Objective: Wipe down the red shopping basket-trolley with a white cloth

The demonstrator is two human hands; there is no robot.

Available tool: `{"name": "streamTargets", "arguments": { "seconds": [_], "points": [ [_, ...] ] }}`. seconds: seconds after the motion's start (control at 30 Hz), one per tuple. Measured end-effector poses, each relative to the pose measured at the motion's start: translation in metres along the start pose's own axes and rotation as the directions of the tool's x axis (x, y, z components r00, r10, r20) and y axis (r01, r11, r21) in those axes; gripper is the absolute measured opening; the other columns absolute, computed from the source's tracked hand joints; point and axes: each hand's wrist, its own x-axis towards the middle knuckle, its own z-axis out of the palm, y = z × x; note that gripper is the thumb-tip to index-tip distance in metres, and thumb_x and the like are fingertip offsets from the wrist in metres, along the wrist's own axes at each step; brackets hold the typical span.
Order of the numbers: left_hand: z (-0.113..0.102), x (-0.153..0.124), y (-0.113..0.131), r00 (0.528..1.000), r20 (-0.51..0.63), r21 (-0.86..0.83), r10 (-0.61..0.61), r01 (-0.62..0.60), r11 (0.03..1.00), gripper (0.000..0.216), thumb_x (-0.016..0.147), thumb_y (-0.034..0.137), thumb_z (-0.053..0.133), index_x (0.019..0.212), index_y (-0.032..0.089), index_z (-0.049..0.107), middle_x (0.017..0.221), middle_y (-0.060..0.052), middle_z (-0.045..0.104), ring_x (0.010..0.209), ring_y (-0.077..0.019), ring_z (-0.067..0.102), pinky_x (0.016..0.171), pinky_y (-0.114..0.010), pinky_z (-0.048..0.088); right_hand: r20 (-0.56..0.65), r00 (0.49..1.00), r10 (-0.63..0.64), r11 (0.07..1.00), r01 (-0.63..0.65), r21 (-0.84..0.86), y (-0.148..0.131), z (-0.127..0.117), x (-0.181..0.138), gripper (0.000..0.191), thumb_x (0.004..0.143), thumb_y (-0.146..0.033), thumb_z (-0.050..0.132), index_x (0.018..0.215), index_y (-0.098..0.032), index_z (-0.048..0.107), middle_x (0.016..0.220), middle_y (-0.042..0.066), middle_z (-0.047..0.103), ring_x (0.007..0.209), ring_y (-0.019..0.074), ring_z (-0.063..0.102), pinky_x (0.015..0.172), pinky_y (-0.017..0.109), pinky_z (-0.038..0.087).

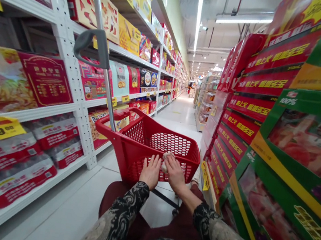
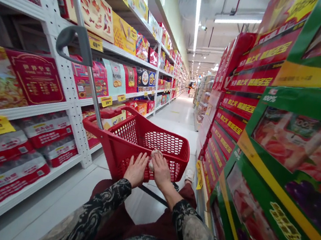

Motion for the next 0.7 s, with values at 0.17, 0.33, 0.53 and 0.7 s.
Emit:
{"name": "streamTargets", "arguments": {
  "seconds": [0.17,0.33,0.53,0.7],
  "points": [
    [-0.007,0.005,-0.010,0.998,-0.032,0.005,-0.048,0.048,0.999,0.060,0.080,0.015,0.029,0.139,0.011,0.028,0.150,-0.009,0.019,0.138,-0.0257,0.016,0.109,-0.055,0.015,0.014,1.000,-0.017,1.000,0.017,0.018,-0.006,-0.008,0.031,0.047,0.086,-0.005,0.036,0.131,-0.014,0.046,0.141,0.012,0.037,0.135,0.0207,0.025,0.104,0.043,0.035],
    [-0.002,-0.002,-0.012,0.999,0.011,-0.043,-0.050,0.051,0.998,0.060,0.079,0.016,0.032,0.139,0.012,0.028,0.149,-0.009,0.020,0.138,-0.0255,0.015,0.110,-0.055,0.013,0.007,1.000,-0.015,0.996,0.014,0.089,-0.019,0.006,0.020,0.043,0.086,-0.005,0.037,0.126,-0.013,0.050,0.140,0.012,0.038,0.135,0.0226,0.025,0.103,0.045,0.035],
    [0.005,-0.010,-0.011,0.991,-0.019,-0.312,-0.129,0.117,0.943,0.069,0.073,0.012,0.041,0.140,0.012,0.024,0.150,-0.010,0.020,0.138,-0.0244,0.015,0.111,-0.052,0.011,0.026,1.000,-0.015,0.947,0.005,0.321,-0.040,0.004,0.022,0.046,0.082,-0.007,0.040,0.127,-0.009,0.049,0.133,0.016,0.047,0.128,0.0209,0.038,0.104,0.040,0.037],
    [0.003,-0.006,-0.029,0.944,0.107,-0.883,-0.312,0.234,0.408,0.068,0.058,0.007,0.057,0.125,0.014,0.048,0.131,-0.013,0.051,0.123,-0.0252,0.043,0.106,-0.044,0.029,0.051,0.998,0.027,0.852,-0.050,0.521,-0.053,-0.010,0.037,0.047,0.076,-0.006,0.040,0.119,-0.013,0.056,0.120,0.012,0.058,0.114,0.0179,0.052,0.100,0.035,0.042]
  ]
}}
